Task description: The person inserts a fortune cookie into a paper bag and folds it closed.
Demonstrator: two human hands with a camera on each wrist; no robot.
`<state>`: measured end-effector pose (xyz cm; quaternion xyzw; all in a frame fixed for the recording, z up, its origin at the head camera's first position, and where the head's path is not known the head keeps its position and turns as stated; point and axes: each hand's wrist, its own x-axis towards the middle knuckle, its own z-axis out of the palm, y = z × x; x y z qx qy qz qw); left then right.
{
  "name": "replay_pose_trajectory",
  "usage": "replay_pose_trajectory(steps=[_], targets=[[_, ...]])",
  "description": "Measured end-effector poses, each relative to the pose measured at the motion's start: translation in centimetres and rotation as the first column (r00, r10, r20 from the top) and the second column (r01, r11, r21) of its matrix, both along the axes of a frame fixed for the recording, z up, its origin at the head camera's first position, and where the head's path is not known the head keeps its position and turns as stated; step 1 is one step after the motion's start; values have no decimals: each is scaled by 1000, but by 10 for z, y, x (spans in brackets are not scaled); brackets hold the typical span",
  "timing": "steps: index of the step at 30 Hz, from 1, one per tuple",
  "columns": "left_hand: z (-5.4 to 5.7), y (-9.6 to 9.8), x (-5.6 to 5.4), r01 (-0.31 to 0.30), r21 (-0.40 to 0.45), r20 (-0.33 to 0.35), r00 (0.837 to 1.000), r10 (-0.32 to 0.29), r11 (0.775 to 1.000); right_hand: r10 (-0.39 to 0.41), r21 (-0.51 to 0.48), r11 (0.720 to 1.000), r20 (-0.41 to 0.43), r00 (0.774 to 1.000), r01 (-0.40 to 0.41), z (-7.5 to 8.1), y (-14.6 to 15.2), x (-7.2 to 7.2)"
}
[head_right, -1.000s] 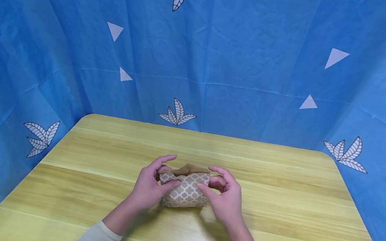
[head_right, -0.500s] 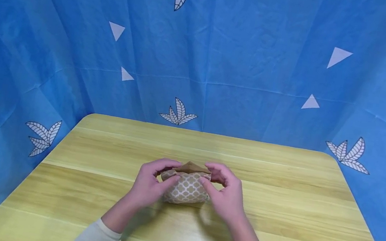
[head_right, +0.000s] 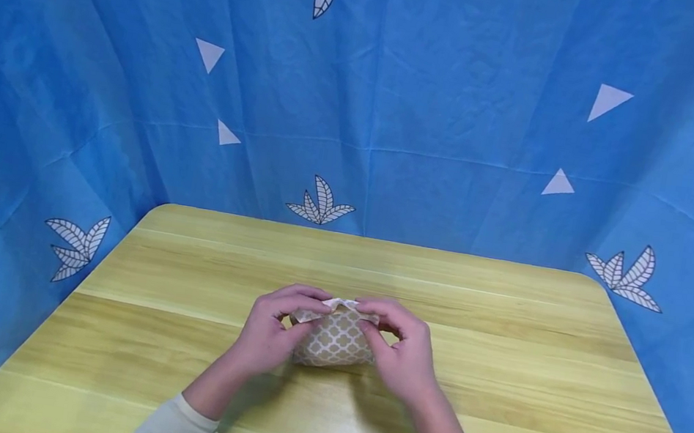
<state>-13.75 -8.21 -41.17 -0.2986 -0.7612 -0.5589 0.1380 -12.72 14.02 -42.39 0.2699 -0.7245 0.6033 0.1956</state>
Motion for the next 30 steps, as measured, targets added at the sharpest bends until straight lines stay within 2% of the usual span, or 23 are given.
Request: replay_pose_trajectory(steps=[7, 10, 14, 17, 19, 22, 25, 30], targets=[[-3, 0, 1, -21, -34, -44, 999, 19, 999, -8, -9, 1000, 39, 999, 9, -2, 3, 2], [-5, 1, 0, -30, -23, -102, 994, 27, 999, -25, -5, 1000, 42, 999, 26, -4, 4, 1], [-6, 3, -4, -57, 29, -215, 975, 62, 998, -103, 14, 995, -9, 995, 103, 14, -3, 9], [-6, 5, -5, -93, 61, -267, 958, 106, 994, -171, 14, 985, -35, 985, 172, 28, -10, 16], [-7, 5, -5, -112, 74, -275, 953, 128, 991, -197, 6, 980, -36, 980, 198, 29, -11, 16], [-7, 7, -5, -125, 84, -266, 953, 143, 989, -224, -8, 975, -41, 974, 224, 27, -12, 15], [-4, 9, -3, -134, 101, -240, 958, 155, 986, -206, -38, 978, -55, 977, 204, 23, -11, 12], [14, 13, 7, -112, 137, -183, 974, 136, 984, -149, -83, 986, -43, 988, 145, 6, -9, 3]])
